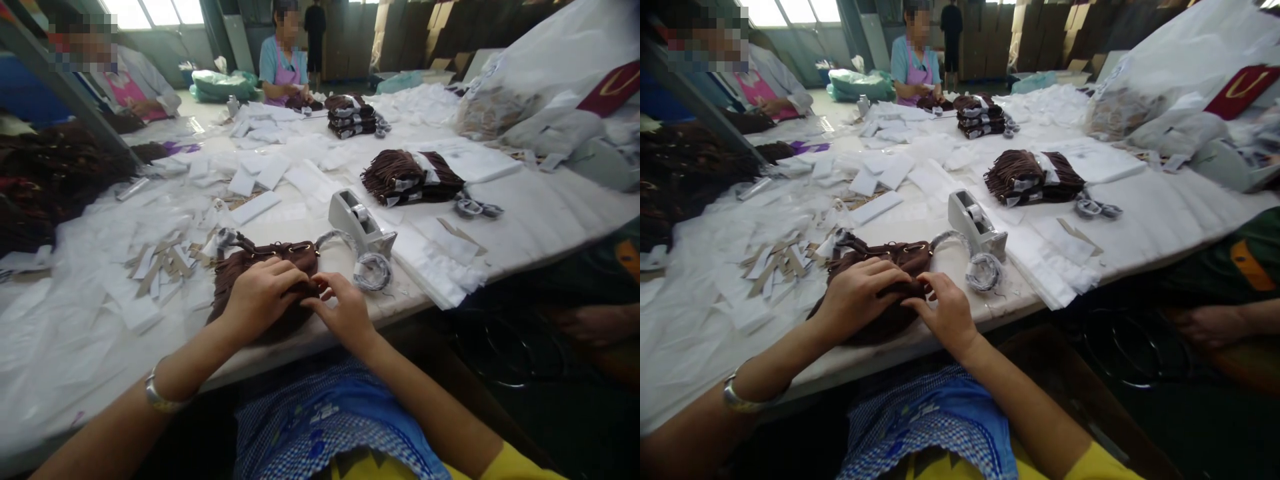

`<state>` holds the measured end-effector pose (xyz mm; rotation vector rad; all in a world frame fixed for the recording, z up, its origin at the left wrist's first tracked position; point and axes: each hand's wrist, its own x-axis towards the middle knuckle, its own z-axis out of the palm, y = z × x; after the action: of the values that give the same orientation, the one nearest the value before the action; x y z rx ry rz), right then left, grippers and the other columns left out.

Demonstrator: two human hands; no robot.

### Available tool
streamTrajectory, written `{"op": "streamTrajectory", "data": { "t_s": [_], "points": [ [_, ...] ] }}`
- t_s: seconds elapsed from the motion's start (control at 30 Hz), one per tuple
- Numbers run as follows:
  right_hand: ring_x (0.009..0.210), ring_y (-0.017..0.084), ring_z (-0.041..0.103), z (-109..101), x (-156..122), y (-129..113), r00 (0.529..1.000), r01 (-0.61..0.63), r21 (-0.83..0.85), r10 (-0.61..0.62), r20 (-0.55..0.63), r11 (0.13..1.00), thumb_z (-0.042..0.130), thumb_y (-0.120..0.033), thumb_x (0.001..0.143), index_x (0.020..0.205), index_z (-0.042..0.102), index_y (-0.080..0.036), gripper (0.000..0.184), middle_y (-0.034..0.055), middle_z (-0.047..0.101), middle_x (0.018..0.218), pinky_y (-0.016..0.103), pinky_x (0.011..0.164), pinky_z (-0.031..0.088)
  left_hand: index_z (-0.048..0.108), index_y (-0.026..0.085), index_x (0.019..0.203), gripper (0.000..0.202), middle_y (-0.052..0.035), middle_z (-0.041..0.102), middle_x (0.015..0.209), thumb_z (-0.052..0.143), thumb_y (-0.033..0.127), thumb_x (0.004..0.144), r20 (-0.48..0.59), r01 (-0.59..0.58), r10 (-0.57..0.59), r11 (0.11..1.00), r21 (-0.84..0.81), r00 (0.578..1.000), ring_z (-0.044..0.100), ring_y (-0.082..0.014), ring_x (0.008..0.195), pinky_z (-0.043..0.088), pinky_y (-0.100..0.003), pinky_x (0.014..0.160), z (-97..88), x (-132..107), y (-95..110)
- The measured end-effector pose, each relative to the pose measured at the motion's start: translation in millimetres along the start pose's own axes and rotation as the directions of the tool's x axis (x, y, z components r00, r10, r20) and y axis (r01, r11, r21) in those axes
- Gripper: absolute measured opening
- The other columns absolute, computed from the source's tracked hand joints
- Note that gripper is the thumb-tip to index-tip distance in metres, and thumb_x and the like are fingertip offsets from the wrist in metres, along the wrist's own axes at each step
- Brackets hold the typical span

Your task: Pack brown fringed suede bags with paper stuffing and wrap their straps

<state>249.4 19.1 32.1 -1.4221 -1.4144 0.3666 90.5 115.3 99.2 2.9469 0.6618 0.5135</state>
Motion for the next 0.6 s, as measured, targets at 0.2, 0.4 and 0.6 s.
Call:
{"op": "streamTrajectory", "data": {
  "t_s": [0.2,0.4,0.6],
  "points": [
    [0.084,0.019,0.064,-3,8,8,0.993,0.116,-0.105,-0.112,0.044,0.988,0.069,-0.028,0.087,0.093,0.065,-0.021,0.010,0.0035,0.068,0.088,0.031,0.078,0.051,0.065,0.025,0.118,0.027,-0.0049,0.071,0.115,0.057,0.032,0.093,-0.074,0.003,-0.015,0.988,-0.156,0.997,0.064,-0.0213,0.105,0.049,-0.036,0.096,-15.3,-21,-4],
    [0.081,0.018,0.062,-3,10,20,0.997,-0.047,0.078,0.042,0.068,0.996,0.067,-0.031,0.086,0.094,0.062,-0.021,0.014,0.0023,0.064,0.088,0.032,0.077,0.056,0.063,0.019,0.114,0.039,-0.0080,0.067,0.105,0.056,0.049,0.090,-0.372,0.732,-0.816,0.568,-0.375,0.443,0.066,-0.0232,0.096,0.056,-0.037,0.083,-23.8,-121,-17],
    [0.090,0.020,0.064,-5,13,20,0.963,-0.217,0.246,0.167,0.209,0.945,0.070,-0.041,0.083,0.102,0.064,-0.023,0.028,0.0037,0.066,0.097,0.030,0.076,0.057,0.059,0.018,0.119,0.058,-0.0097,0.064,0.118,0.076,0.048,0.073,-0.079,0.537,-0.934,0.268,-0.800,0.349,0.065,-0.0231,0.103,0.055,-0.035,0.086,40.2,-136,6]
  ]
}}
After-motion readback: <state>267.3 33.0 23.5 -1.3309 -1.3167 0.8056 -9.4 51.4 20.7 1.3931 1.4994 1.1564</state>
